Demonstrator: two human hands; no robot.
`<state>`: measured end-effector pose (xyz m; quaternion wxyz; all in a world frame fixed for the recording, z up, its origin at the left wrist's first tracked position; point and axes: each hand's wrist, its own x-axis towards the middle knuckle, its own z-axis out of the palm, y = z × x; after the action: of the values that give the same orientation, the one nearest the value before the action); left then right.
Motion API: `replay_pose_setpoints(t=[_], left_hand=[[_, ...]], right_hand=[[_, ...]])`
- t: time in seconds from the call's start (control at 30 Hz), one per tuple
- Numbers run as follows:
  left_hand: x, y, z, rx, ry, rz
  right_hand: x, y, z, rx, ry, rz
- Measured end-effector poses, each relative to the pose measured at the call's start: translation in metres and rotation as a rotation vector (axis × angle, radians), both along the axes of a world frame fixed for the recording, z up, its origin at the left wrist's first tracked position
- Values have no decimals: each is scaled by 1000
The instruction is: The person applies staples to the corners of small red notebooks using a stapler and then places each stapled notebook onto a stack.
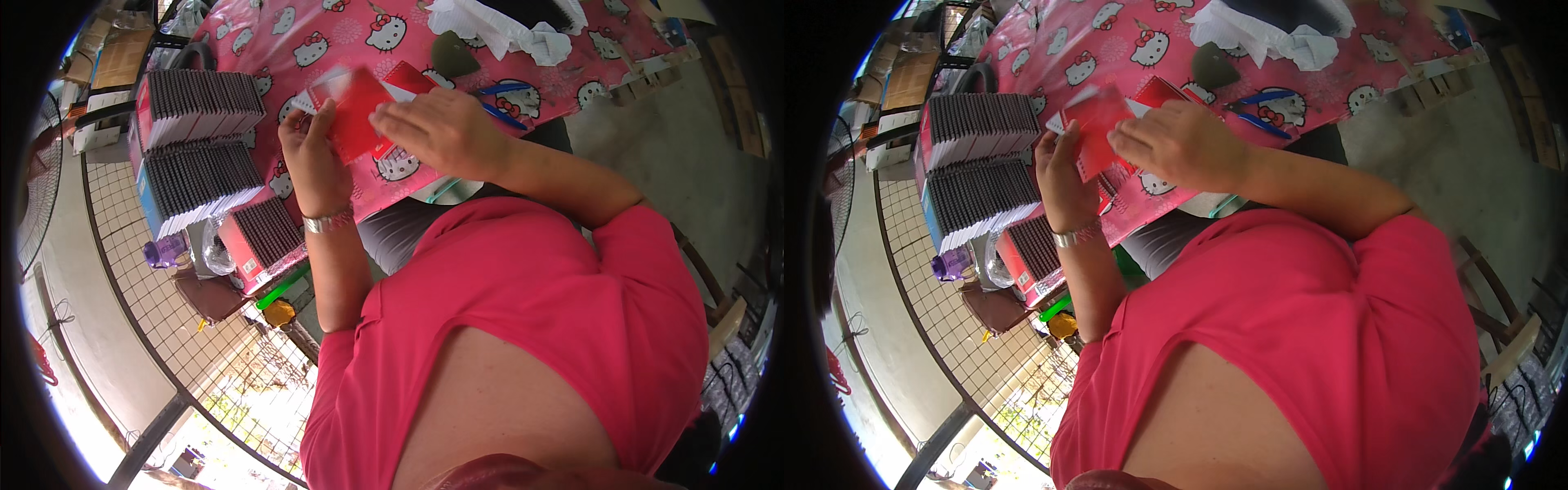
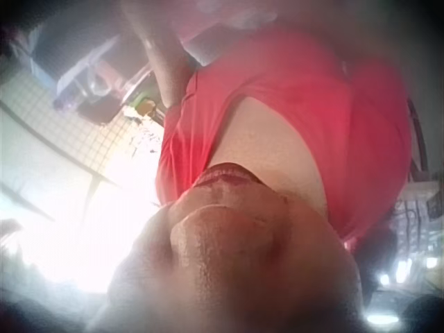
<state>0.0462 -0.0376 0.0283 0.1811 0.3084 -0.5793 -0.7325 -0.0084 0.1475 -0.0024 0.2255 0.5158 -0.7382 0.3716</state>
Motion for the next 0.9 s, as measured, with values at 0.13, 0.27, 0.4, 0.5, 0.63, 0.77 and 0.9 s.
replay_pose_setpoints(t=[0.13, 0.27, 0.4, 0.5, 0.63, 0.77, 0.9], left_hand=[[16, 10, -15, -973, 190, -21], [13, 25, -12, -1787, 19, -322], [0, 24, -33, -1732, -14, -309], [-5, 28, -35, -1784, 43, -305], [-4, 33, -27, -1846, 97, -333], [-5, 33, -23, -1833, 57, -383], [-5, 32, -32, -1820, 79, -366]], right_hand=[[-18, 1, -10, -157, -530, 96], [-19, 7, -26, 26, -980, 92], [-8, 14, -31, -202, -821, -48], [9, 17, -28, -266, -699, -55], [21, 10, -35, -254, -776, 74], [24, 12, -34, -229, -849, 59], [26, 7, -33, -311, -914, 169]])
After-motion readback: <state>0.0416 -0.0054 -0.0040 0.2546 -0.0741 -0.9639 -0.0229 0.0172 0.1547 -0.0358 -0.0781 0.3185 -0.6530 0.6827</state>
